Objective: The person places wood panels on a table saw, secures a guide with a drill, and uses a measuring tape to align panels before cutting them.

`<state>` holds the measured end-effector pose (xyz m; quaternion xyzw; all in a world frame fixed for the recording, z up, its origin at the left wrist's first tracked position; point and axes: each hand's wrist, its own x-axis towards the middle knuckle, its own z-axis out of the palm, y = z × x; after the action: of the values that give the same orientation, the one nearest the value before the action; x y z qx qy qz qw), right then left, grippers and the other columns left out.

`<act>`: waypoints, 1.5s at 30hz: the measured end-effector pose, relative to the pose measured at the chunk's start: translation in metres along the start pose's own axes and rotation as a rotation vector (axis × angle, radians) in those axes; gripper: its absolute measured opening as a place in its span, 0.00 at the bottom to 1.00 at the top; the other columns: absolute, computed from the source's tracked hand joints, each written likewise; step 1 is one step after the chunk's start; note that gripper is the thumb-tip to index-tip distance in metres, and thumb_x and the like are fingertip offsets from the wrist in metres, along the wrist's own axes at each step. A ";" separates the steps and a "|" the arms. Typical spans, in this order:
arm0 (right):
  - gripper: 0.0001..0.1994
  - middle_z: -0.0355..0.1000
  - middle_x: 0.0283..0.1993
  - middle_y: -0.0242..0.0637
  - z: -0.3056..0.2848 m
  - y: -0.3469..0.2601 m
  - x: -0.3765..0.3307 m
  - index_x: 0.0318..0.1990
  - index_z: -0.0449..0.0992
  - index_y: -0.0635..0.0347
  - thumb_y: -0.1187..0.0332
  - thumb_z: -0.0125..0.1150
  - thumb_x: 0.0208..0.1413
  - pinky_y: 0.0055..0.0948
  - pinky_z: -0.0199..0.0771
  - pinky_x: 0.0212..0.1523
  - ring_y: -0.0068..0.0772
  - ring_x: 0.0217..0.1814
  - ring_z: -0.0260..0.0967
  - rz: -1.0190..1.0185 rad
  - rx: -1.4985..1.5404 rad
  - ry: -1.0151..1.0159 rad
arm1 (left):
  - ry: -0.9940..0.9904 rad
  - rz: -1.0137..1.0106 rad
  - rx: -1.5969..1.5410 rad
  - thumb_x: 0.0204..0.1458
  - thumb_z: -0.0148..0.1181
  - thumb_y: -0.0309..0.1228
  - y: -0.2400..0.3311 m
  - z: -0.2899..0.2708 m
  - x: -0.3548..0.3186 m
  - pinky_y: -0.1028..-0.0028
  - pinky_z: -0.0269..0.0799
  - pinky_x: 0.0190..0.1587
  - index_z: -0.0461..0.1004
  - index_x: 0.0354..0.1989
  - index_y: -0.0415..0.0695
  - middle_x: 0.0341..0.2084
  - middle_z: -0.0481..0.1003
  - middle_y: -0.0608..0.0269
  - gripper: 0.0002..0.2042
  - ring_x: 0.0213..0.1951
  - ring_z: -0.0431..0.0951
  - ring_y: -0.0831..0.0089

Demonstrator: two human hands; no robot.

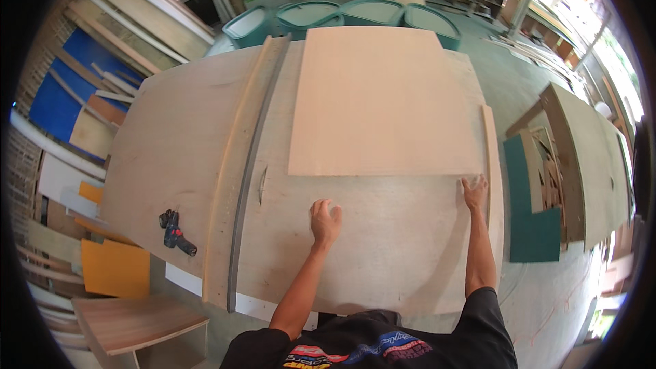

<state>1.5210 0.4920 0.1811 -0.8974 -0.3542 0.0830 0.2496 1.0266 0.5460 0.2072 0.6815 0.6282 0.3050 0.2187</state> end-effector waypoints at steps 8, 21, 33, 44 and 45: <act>0.40 0.37 0.79 0.52 0.038 -0.026 0.026 0.75 0.45 0.57 0.39 0.41 0.66 0.52 0.38 0.76 0.53 0.80 0.35 0.003 -0.278 0.114 | 0.108 0.016 0.292 0.55 0.63 0.38 0.029 0.054 0.110 0.52 0.59 0.65 0.68 0.55 0.31 0.60 0.63 0.38 0.26 0.63 0.62 0.44; 0.44 0.49 0.73 0.61 -0.008 -0.042 0.070 0.73 0.52 0.60 0.40 0.56 0.57 0.53 0.52 0.71 0.61 0.75 0.47 0.049 -0.283 -0.085 | 0.104 -0.505 0.453 0.48 0.63 0.61 0.009 0.048 0.140 0.49 0.55 0.66 0.54 0.67 0.28 0.67 0.52 0.33 0.51 0.69 0.53 0.44; 0.43 0.69 0.61 0.60 -0.061 -0.045 0.104 0.57 0.72 0.74 0.39 0.67 0.48 0.45 0.65 0.64 0.57 0.65 0.66 0.149 0.002 -0.440 | 0.243 -0.577 0.129 0.46 0.65 0.49 -0.007 0.008 0.106 0.49 0.60 0.58 0.71 0.49 0.35 0.52 0.65 0.45 0.30 0.59 0.61 0.48; 0.49 0.74 0.36 0.71 -0.112 0.049 0.039 0.37 0.77 0.83 0.27 0.53 0.51 0.53 0.73 0.48 0.68 0.48 0.74 0.087 -0.218 -0.290 | 0.188 -0.564 0.182 0.49 0.61 0.42 0.037 -0.071 -0.005 0.50 0.58 0.60 0.76 0.33 0.39 0.49 0.65 0.42 0.16 0.57 0.60 0.45; 0.49 0.73 0.32 0.72 -0.118 0.070 0.028 0.34 0.77 0.84 0.26 0.52 0.52 0.55 0.73 0.46 0.69 0.45 0.75 0.039 -0.226 -0.198 | 0.179 -0.559 0.166 0.49 0.61 0.42 0.036 -0.067 -0.013 0.50 0.58 0.60 0.76 0.33 0.40 0.49 0.65 0.42 0.16 0.57 0.60 0.46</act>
<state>1.6218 0.4214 0.2476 -0.9140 -0.3666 0.1354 0.1090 1.0060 0.5230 0.2785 0.4681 0.8311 0.2391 0.1816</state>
